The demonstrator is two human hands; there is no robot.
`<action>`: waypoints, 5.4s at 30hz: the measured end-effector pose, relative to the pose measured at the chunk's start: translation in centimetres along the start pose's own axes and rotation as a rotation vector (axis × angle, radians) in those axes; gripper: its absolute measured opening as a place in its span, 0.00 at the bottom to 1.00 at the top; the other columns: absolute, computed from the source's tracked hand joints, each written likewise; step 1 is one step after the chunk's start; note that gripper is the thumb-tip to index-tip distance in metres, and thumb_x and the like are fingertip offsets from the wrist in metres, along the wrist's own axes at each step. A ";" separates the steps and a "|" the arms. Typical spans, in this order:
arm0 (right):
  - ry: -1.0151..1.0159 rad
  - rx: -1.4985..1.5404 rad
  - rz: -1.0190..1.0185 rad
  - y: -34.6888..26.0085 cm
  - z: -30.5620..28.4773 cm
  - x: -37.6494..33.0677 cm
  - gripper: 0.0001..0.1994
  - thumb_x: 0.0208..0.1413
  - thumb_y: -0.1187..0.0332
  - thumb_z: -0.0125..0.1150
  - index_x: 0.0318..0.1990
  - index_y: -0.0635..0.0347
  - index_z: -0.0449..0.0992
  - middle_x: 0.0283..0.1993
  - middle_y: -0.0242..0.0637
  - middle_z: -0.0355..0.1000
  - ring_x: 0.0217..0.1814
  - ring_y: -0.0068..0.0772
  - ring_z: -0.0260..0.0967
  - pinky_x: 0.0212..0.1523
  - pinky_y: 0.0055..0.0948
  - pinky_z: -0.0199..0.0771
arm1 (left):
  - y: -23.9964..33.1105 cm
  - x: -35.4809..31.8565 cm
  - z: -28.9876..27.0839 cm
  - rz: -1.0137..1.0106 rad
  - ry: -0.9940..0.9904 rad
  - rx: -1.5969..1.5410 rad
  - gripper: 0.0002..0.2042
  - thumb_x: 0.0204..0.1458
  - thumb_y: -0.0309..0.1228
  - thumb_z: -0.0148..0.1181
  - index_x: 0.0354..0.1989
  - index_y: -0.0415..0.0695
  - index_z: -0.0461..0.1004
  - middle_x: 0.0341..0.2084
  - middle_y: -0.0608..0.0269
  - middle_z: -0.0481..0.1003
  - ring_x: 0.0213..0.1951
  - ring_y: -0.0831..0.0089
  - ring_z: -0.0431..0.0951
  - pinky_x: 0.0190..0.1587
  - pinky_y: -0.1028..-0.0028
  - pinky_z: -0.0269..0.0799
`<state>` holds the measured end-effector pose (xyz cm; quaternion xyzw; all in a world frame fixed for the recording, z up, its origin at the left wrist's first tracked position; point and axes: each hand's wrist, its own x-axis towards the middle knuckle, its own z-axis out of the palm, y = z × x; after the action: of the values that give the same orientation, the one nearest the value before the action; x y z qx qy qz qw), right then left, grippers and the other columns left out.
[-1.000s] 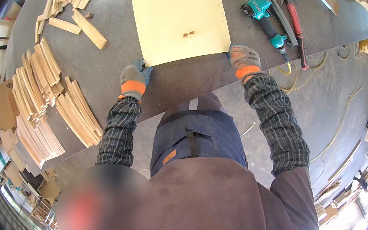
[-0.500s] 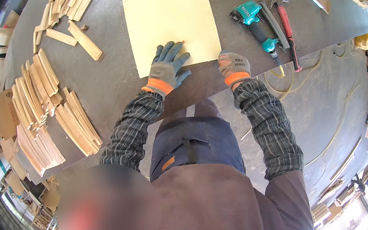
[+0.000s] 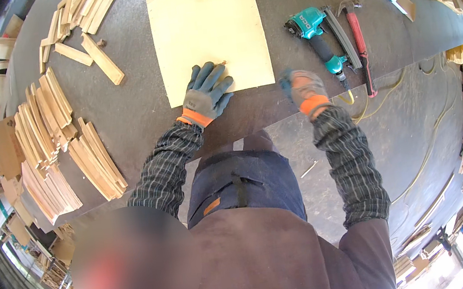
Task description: Assembling wooden boxes by nailing wooden slats to panels using a pneumatic nail gun.
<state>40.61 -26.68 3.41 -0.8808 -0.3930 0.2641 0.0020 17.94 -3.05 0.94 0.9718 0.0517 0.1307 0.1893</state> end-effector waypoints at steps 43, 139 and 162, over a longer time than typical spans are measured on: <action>-0.113 1.378 0.354 -3.6 -3.3 -11.2 0.10 0.65 0.70 0.66 0.50 0.61 0.81 0.36 0.27 0.77 0.32 0.20 0.73 0.32 0.26 0.74 | -0.2 0.0 0.4 0.027 0.101 -0.086 0.21 0.46 0.37 0.75 0.51 0.51 0.82 0.63 0.60 0.72 0.68 0.52 0.68 0.71 0.45 0.66; 0.303 -0.537 0.022 10.3 9.1 0.9 0.14 0.61 0.57 0.62 0.39 0.59 0.84 0.44 0.52 0.83 0.52 0.61 0.80 0.54 0.50 0.79 | -2.7 -4.0 -3.9 -0.980 0.089 -0.459 0.27 0.56 0.37 0.74 0.61 0.37 0.78 0.52 0.45 0.84 0.52 0.57 0.85 0.55 0.63 0.80; 0.535 1.165 0.093 -3.5 -8.7 -1.0 0.28 0.63 0.43 0.71 0.45 0.67 0.85 0.37 0.39 0.83 0.37 0.34 0.80 0.42 0.39 0.81 | 2.3 -5.1 -15.4 -0.987 0.607 -1.568 0.23 0.72 0.42 0.58 0.67 0.38 0.73 0.54 0.53 0.80 0.45 0.64 0.83 0.50 0.63 0.81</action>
<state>41.72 -23.15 12.10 -0.7869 -0.1324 0.2051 0.5667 8.95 -0.49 14.42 0.3641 0.3981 0.2788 0.7945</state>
